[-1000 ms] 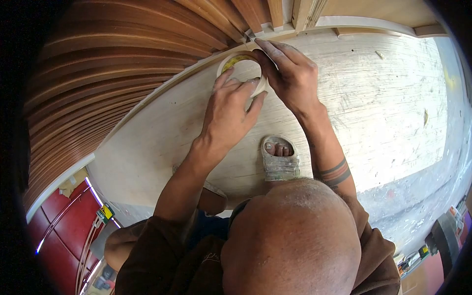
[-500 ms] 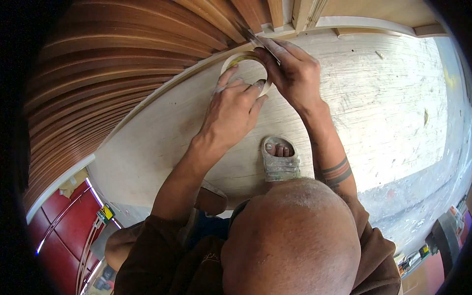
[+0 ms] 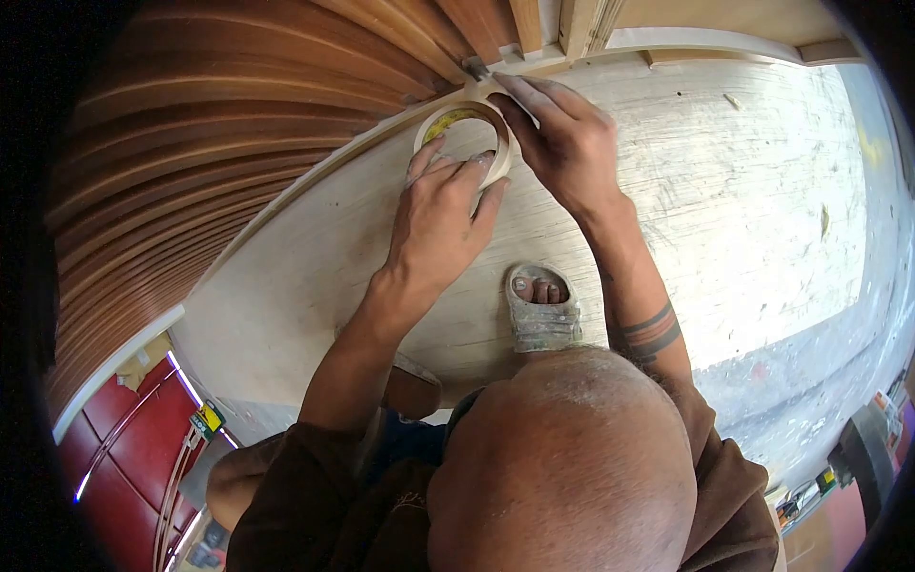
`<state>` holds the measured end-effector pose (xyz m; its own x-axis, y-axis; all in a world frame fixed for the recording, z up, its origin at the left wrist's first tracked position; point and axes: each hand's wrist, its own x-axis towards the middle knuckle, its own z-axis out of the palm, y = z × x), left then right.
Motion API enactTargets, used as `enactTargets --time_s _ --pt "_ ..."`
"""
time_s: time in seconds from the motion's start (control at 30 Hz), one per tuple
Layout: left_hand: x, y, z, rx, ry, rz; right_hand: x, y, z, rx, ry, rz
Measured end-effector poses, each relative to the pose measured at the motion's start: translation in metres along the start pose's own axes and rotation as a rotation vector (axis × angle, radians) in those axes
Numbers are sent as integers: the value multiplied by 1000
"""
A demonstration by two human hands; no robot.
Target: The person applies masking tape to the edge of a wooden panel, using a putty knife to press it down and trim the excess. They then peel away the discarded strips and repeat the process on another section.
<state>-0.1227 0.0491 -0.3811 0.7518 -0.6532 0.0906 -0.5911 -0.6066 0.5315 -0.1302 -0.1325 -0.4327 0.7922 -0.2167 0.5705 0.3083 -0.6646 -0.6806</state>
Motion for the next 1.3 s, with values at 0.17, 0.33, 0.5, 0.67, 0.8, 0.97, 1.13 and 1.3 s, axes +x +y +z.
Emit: enactTargets --time_s 0.17,0.33,0.5,0.67,0.8,0.97,1.13,1.3 --pt "2 0 -1 16 -11 -8 -5 -7 -3 -46 91 -64" --pt "0 2 0 -8 -4 10 -6 -3 2 -39 78 -58" --pt "-7 6 1 -86 -35 7 -3 0 5 -16 80 -57" --pt "-6 3 0 -53 44 -10 -1 -2 5 -11 83 -33" --pt "-4 5 -1 -56 56 -63 -2 -5 5 -61 101 -73" --pt "-2 6 -3 -47 72 -64 -6 -13 4 -125 136 -97" --pt "-1 6 -1 -86 25 -66 -5 -12 8 -87 142 -118" --pt "-3 7 -1 -71 54 -48 -5 -9 11 -79 119 -102"
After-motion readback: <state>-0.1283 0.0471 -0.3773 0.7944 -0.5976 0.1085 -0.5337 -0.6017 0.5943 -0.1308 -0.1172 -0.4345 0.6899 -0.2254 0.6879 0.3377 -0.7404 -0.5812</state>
